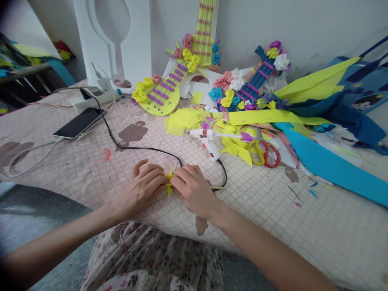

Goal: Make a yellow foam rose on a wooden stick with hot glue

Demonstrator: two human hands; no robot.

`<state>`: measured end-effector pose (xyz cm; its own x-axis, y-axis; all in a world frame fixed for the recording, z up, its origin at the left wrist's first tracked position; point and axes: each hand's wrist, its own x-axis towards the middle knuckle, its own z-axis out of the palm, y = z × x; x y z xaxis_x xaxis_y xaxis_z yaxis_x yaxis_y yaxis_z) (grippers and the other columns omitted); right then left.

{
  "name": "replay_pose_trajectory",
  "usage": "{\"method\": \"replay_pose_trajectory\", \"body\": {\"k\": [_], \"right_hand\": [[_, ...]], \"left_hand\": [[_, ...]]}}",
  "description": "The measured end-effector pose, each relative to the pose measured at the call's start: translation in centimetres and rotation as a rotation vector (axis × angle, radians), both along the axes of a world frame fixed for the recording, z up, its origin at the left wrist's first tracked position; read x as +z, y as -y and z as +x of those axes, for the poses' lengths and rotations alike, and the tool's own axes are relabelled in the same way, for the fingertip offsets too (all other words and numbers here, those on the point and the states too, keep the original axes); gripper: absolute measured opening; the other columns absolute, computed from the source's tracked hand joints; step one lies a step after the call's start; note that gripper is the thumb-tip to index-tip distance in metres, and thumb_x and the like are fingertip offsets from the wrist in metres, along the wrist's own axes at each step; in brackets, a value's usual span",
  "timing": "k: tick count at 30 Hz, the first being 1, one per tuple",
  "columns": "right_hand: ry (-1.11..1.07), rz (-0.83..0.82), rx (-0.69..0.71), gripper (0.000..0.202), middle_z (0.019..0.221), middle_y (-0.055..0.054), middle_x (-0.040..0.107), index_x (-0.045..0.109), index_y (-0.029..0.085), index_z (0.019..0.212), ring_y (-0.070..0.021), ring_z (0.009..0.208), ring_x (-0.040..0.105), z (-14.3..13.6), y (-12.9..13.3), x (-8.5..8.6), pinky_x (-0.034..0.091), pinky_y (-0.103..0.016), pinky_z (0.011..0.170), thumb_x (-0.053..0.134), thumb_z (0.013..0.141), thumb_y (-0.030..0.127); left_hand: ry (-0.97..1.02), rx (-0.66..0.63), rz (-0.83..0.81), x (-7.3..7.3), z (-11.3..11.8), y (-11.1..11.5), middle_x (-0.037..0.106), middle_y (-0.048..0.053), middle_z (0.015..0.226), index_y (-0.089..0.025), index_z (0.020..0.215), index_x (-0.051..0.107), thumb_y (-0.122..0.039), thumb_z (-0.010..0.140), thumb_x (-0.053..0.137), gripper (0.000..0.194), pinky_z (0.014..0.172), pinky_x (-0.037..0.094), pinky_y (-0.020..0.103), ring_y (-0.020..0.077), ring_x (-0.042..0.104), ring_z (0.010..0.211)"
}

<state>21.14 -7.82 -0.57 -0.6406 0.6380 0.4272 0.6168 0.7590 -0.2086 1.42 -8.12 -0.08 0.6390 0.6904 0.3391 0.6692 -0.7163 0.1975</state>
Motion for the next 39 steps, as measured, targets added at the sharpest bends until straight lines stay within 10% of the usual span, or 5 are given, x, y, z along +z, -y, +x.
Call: {"method": "replay_pose_trajectory", "body": {"k": [39], "right_hand": [[0.121, 0.101, -0.052, 0.017, 0.079, -0.004, 0.058, 0.056, 0.018, 0.078, -0.0187, 0.084, 0.047, -0.3, 0.1, -0.6, 0.031, -0.037, 0.08, 0.045, 0.09, 0.015]], "left_hand": [[-0.011, 0.037, 0.188, -1.1, 0.3, 0.4, 0.064, 0.001, 0.089, -0.018, 0.092, 0.056, -0.013, 0.093, 0.043, 0.014, 0.108, 0.014, 0.049, 0.0184, 0.052, 0.104]]}}
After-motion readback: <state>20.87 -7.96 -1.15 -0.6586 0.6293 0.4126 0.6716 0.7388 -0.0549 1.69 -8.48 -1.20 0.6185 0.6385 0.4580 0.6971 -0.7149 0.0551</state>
